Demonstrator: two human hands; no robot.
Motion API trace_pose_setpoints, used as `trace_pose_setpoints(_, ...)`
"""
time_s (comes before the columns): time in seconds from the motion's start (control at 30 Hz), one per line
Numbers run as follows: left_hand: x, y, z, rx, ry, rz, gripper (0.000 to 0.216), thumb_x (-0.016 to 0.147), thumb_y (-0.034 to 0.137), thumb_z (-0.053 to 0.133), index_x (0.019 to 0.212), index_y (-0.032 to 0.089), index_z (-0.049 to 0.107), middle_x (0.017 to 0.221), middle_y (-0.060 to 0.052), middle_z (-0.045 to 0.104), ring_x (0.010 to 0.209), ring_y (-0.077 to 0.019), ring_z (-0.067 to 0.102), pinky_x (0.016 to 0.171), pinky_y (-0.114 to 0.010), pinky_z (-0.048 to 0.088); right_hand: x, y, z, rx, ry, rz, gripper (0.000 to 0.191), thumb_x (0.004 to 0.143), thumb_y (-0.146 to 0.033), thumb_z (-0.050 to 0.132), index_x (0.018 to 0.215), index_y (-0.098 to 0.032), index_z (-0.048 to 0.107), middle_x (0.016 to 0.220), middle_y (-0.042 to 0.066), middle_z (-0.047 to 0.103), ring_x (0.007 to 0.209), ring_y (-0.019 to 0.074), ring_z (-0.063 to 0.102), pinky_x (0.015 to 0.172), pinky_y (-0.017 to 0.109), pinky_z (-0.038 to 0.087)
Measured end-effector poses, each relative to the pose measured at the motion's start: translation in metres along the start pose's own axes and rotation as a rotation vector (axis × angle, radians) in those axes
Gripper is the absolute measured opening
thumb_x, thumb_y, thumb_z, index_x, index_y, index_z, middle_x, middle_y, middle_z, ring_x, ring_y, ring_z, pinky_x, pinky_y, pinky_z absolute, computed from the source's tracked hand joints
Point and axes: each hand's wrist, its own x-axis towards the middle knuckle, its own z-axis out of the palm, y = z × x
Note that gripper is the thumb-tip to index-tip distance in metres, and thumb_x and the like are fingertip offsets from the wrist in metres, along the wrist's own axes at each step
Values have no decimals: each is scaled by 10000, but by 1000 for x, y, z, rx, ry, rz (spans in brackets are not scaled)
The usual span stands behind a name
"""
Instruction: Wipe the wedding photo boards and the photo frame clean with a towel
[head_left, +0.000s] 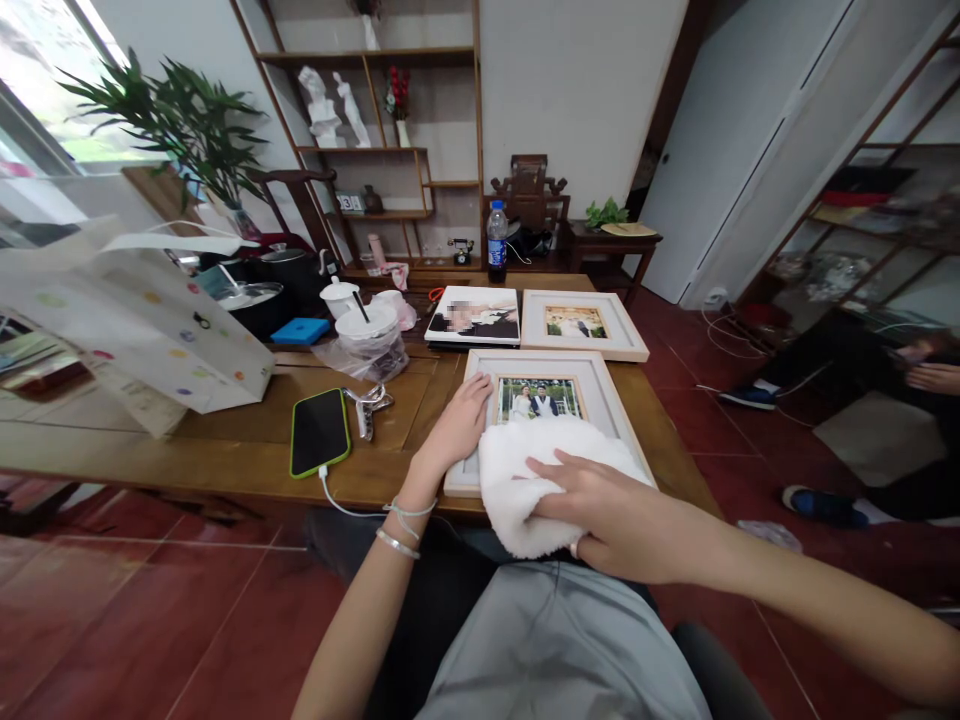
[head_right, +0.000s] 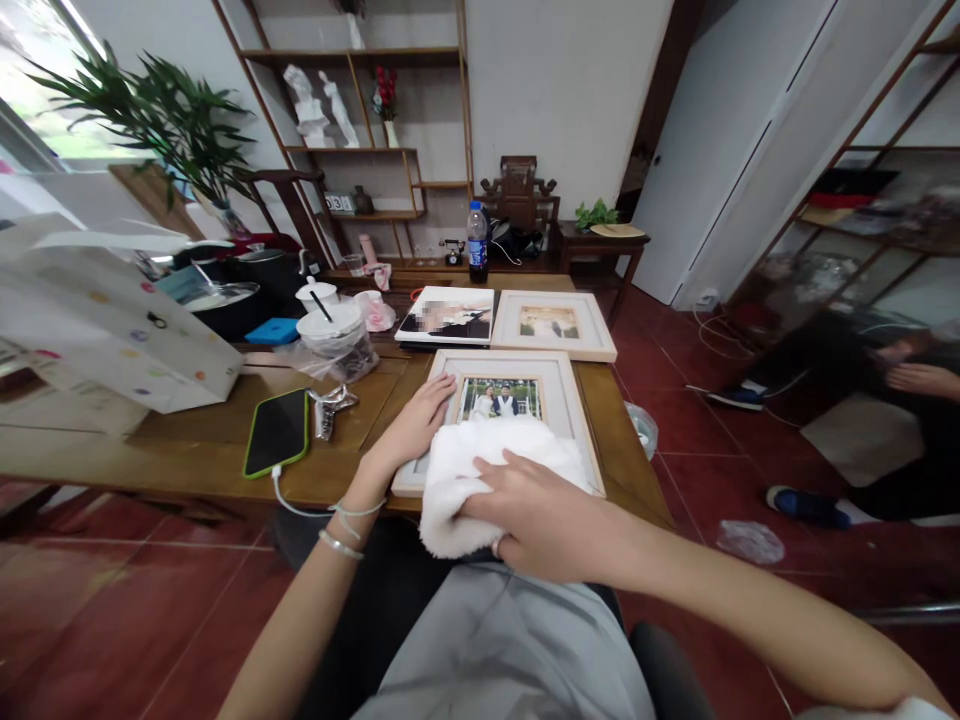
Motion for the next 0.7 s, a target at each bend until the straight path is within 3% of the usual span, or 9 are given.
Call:
trace_pose_setpoints(0.2, 0, -2, 2, -9, 1, 1, 394, 879, 134, 319, 1237, 78, 473, 1347, -140, 451, 1309, -213, 323, 1088, -423, 292, 10, 24, 12, -110, 84, -4, 529, 587, 34, 442, 1050, -183, 578, 1326, 127, 465, 1287, 219, 319, 1061, 422, 213)
trace_pose_setpoints(0.37, 0, -2, 2, -8, 20, 15, 393, 876, 125, 317, 1231, 77, 478, 1335, -147, 462, 1301, -220, 339, 1088, -428, 293, 35, 77, 7, -312, 155, 99, 578, 587, 77, 395, 1080, -179, 553, 1305, 138, 483, 1280, 237, 335, 1032, 461, 251)
trace_pose_setpoints(0.5, 0, -3, 3, -15, 23, 17, 392, 874, 123, 326, 1232, 76, 478, 1342, -146, 454, 1303, -222, 335, 1090, -427, 290, 62, 121, -14, -527, 334, 152, 605, 605, 123, 334, 1098, -158, 543, 1356, 145, 424, 1273, 273, 340, 1005, 501, 261)
trace_pose_setpoints(0.6, 0, -3, 2, -18, 19, 14, 390, 872, 117, 327, 1226, 66, 482, 1340, -154, 454, 1301, -227, 336, 1091, -431, 286, 87, 135, -30, -614, 447, 98, 557, 625, 124, 335, 1065, -133, 557, 1391, 146, 376, 1303, 291, 274, 1004, 515, 243)
trace_pose_setpoints(0.7, 1, -2, 1, -38, 28, 23, 385, 864, 110, 335, 1212, 67, 494, 1323, -158, 467, 1295, -229, 344, 1092, -429, 284, 110, 132, -30, -615, 422, -36, 501, 649, 93, 376, 1054, -136, 562, 1386, 143, 384, 1318, 267, 243, 1026, 506, 202)
